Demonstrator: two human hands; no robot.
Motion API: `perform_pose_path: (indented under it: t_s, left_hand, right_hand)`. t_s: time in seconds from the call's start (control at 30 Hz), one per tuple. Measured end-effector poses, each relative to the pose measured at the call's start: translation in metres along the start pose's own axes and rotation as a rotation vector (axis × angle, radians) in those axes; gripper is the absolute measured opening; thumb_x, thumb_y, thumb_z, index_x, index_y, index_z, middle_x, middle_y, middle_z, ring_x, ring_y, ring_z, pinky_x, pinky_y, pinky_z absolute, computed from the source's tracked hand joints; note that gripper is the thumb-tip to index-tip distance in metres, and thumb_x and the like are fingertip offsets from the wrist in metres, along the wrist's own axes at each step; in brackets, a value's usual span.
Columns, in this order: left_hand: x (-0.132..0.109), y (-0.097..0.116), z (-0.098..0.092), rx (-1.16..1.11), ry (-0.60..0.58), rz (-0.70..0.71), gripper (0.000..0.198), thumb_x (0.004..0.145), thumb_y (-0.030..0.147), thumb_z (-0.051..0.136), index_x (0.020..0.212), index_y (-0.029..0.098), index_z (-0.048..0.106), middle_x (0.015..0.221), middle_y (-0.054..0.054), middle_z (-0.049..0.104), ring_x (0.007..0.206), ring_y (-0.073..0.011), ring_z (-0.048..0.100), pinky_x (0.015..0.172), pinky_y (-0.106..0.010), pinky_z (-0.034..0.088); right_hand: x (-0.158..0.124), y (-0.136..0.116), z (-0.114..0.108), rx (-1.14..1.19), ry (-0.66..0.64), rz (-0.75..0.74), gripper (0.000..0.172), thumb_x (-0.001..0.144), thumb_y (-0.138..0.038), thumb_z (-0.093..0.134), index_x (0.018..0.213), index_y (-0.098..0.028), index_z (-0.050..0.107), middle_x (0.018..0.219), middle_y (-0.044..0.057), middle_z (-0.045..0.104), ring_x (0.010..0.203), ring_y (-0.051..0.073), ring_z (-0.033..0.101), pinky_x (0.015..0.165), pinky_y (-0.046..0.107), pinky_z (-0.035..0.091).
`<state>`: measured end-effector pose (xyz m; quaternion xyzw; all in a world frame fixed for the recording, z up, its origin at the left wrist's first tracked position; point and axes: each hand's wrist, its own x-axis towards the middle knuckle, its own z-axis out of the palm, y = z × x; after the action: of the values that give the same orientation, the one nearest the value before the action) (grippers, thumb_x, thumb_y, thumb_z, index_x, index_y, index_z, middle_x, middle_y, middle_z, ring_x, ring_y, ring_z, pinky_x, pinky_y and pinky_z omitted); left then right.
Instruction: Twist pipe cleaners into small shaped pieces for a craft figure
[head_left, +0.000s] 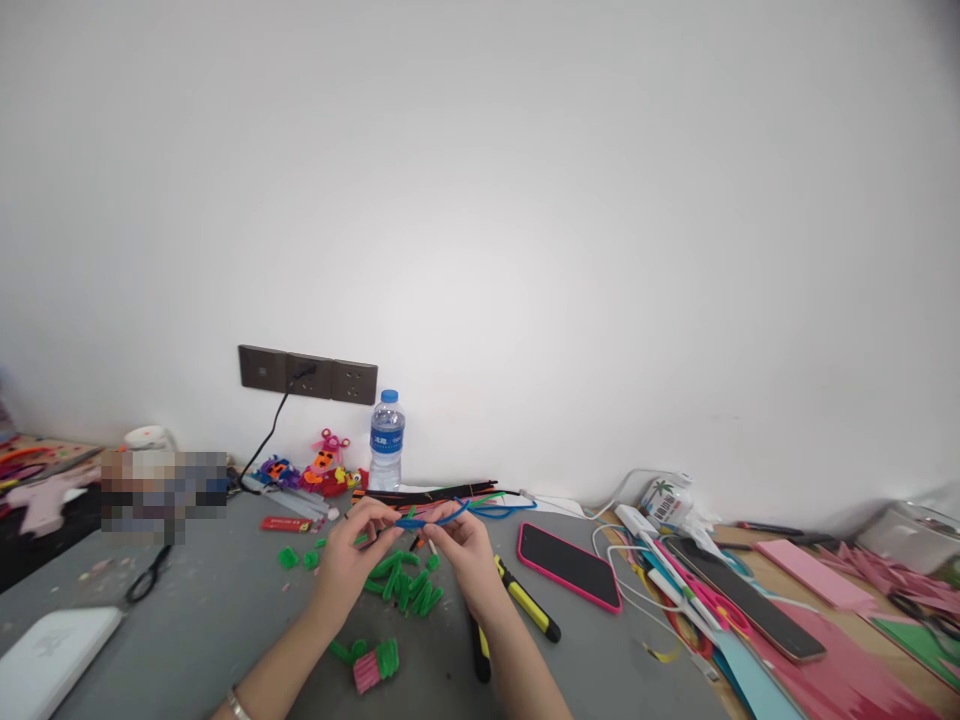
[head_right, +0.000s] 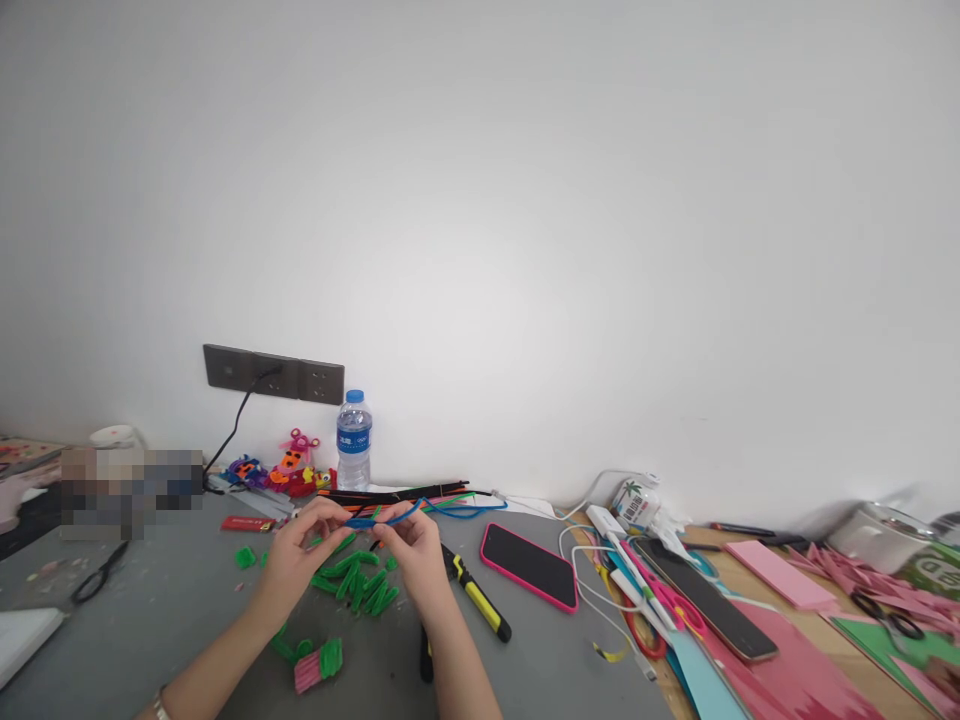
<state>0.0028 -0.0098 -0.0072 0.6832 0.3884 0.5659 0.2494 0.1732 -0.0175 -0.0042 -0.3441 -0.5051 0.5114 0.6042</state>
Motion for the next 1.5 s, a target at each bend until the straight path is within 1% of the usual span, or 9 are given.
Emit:
perform_pose_path:
  t_s: [0.47, 0.63, 0.7, 0.8, 0.97, 1.1, 1.23, 1.37, 1.5]
  left_hand:
    - [-0.002, -0.002, 0.000, -0.037, -0.071, 0.019, 0.008, 0.077, 0.026, 0.066, 0.079, 0.020, 0.069, 0.079, -0.002, 0.058, 0.060, -0.0129, 0.053, 0.056, -0.023, 0.043]
    - [0.000, -0.002, 0.000, -0.067, -0.054, -0.014, 0.009, 0.077, 0.028, 0.066, 0.079, 0.020, 0.070, 0.079, -0.002, 0.060, 0.062, -0.0136, 0.054, 0.056, -0.023, 0.044]
    - [0.001, -0.001, 0.001, -0.114, -0.040, -0.055, 0.010, 0.076, 0.029, 0.066, 0.078, 0.020, 0.069, 0.079, -0.003, 0.062, 0.066, -0.0154, 0.057, 0.057, -0.023, 0.046]
    - [0.000, 0.002, 0.003, -0.220, -0.010, -0.202, 0.016, 0.075, 0.034, 0.067, 0.080, 0.019, 0.068, 0.080, -0.004, 0.065, 0.072, -0.0184, 0.061, 0.059, -0.024, 0.048]
    - [-0.001, 0.009, 0.006, -0.344, 0.057, -0.429, 0.029, 0.069, 0.044, 0.071, 0.083, 0.018, 0.068, 0.072, -0.002, 0.065, 0.064, -0.0160, 0.059, 0.054, -0.022, 0.045]
    - [0.000, 0.009, 0.007, -0.514, 0.072, -0.523, 0.036, 0.065, 0.046, 0.075, 0.085, 0.017, 0.067, 0.067, 0.000, 0.063, 0.059, -0.0130, 0.056, 0.054, -0.022, 0.044]
    - [-0.003, 0.008, 0.012, -0.656, 0.043, -0.617, 0.036, 0.059, 0.042, 0.080, 0.082, 0.017, 0.067, 0.068, 0.000, 0.063, 0.063, -0.0146, 0.059, 0.056, -0.024, 0.046]
    - [-0.009, 0.007, 0.021, -0.757, 0.065, -0.653, 0.031, 0.059, 0.039, 0.082, 0.077, 0.017, 0.067, 0.073, -0.001, 0.065, 0.067, -0.0141, 0.062, 0.059, -0.023, 0.048]
    - [-0.010, 0.007, 0.023, -0.784, 0.102, -0.674, 0.031, 0.058, 0.040, 0.082, 0.075, 0.018, 0.067, 0.073, 0.000, 0.065, 0.066, -0.0128, 0.061, 0.056, -0.022, 0.047]
  right_hand:
    - [0.002, 0.000, -0.004, -0.031, -0.044, -0.026, 0.021, 0.068, -0.035, 0.077, 0.074, -0.019, 0.065, 0.069, -0.001, 0.061, 0.061, 0.014, 0.055, 0.059, 0.025, 0.044]
    - [0.001, 0.000, -0.005, -0.046, -0.042, -0.027, 0.019, 0.067, -0.034, 0.078, 0.073, -0.019, 0.067, 0.069, 0.000, 0.062, 0.061, 0.014, 0.055, 0.058, 0.026, 0.044]
    - [0.001, -0.001, -0.005, -0.066, -0.052, -0.029, 0.017, 0.068, -0.033, 0.077, 0.074, -0.019, 0.068, 0.070, 0.001, 0.063, 0.063, 0.015, 0.056, 0.060, 0.026, 0.045]
    - [0.000, 0.000, -0.003, -0.106, -0.064, -0.048, 0.017, 0.070, -0.034, 0.075, 0.075, -0.019, 0.069, 0.074, 0.003, 0.065, 0.067, 0.017, 0.058, 0.063, 0.028, 0.046]
    - [-0.002, 0.001, 0.004, -0.151, -0.059, -0.112, 0.014, 0.073, -0.033, 0.072, 0.074, -0.019, 0.067, 0.076, 0.004, 0.065, 0.074, 0.019, 0.058, 0.065, 0.028, 0.046]
    - [-0.003, 0.002, 0.008, -0.150, -0.046, -0.141, 0.011, 0.073, -0.029, 0.071, 0.073, -0.020, 0.067, 0.077, 0.004, 0.064, 0.074, 0.019, 0.058, 0.064, 0.028, 0.045]
    - [-0.005, 0.002, 0.013, -0.183, 0.033, -0.231, 0.007, 0.075, -0.026, 0.069, 0.072, -0.020, 0.066, 0.077, 0.004, 0.063, 0.075, 0.019, 0.058, 0.066, 0.029, 0.045]
    - [-0.010, -0.001, 0.021, -0.291, 0.064, -0.336, 0.007, 0.078, -0.019, 0.066, 0.071, -0.021, 0.066, 0.076, 0.003, 0.062, 0.076, 0.019, 0.059, 0.070, 0.031, 0.046]
    - [-0.012, -0.003, 0.024, -0.339, 0.049, -0.359, 0.008, 0.078, -0.017, 0.066, 0.071, -0.022, 0.067, 0.078, 0.003, 0.063, 0.077, 0.020, 0.060, 0.069, 0.031, 0.046]
